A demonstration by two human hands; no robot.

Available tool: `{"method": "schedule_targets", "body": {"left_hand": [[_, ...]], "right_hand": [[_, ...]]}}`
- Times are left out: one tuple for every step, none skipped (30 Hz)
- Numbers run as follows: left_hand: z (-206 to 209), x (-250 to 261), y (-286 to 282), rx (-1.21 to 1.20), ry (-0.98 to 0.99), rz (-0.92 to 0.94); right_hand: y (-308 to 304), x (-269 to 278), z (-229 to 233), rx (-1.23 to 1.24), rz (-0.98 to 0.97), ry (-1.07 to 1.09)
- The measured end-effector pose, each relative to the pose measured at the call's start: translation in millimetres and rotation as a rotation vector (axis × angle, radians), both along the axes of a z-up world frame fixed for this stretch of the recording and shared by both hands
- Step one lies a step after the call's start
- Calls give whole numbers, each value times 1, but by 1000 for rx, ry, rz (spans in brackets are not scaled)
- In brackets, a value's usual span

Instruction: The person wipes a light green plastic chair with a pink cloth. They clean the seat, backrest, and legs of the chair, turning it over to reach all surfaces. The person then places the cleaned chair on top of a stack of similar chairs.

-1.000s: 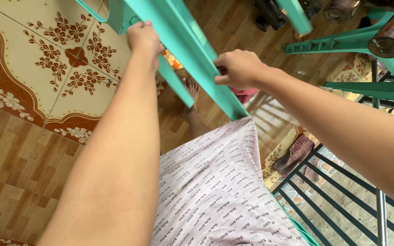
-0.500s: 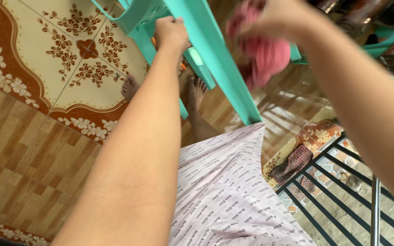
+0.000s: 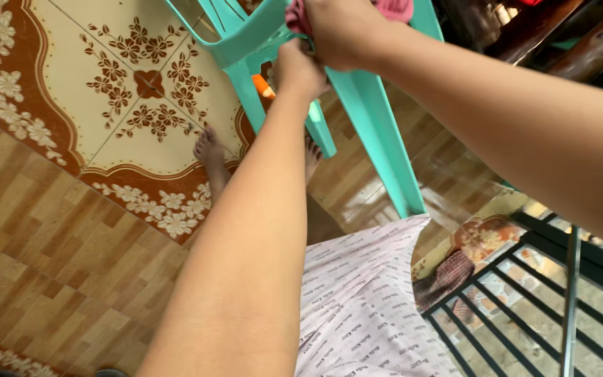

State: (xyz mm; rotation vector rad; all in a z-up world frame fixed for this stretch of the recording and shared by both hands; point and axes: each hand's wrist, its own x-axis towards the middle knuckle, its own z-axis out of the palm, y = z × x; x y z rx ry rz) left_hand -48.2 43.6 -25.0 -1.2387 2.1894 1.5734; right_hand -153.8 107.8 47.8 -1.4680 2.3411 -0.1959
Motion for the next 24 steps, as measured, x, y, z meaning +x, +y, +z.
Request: {"method": "schedule_targets", "body": {"left_hand": [[2, -3, -8, 318, 38, 218], [3, -4, -21, 636, 77, 435], [4, -6, -26, 963, 112, 650], [6, -14, -29, 907, 93, 605], [9, -22, -32, 834, 71, 557], [12, -29, -37, 750, 66, 522], [14, -35, -35, 605, 31, 500], [16, -39, -35, 456, -20, 468], [16, -39, -36, 332, -73, 448], [16, -34, -37, 308, -86, 437], [15, -28, -40, 288, -100, 425], [14, -20, -41, 293, -100, 410], [12, -14, -41, 303, -85, 396], [11, -9, -39, 317, -68, 384], [11, -6, -41, 321, -47, 374], [11, -4, -41, 333, -28, 369], [11, -3, -38, 363, -7, 373], [11, -4, -36, 376, 12, 368], [10, -7, -37, 409, 13, 373], [10, -10, -37, 443, 15, 379], [9, -13, -34, 480, 15, 384], [9, -16, -33, 484, 34, 379], [9, -17, -32, 489, 53, 377], [9, -19, -32, 494, 71, 376]], "right_hand": [[9, 4, 8, -68, 63, 29], [11, 10, 13, -50, 60, 46], [18, 18, 19, -23, 54, 63], [26, 29, 24, 5, 48, 80], [31, 45, 28, -3, 29, 82], [33, 63, 31, -11, 10, 84], [41, 80, 36, -12, -14, 81], [54, 98, 44, 16, -40, 63], [66, 119, 52, 35, -63, 44], [81, 142, 62, -1, -70, 127], [96, 165, 74, -39, -76, 206], [113, 184, 89, -29, -110, 152], [130, 196, 101, -22, -145, 101], [142, 204, 107, -8, -161, 51], [147, 205, 108, -2, -175, 3], [149, 200, 105, 1, -164, -21], [151, 192, 101, 8, -151, -41], [149, 183, 96, 14, -138, -62], [145, 174, 90, -12, -105, -24], [138, 162, 82, -37, -72, 13], [131, 149, 74, -59, -39, 50], [120, 134, 64, -97, -42, 84], [104, 117, 52, -134, -42, 117], [85, 99, 39, -171, -41, 149]]}}
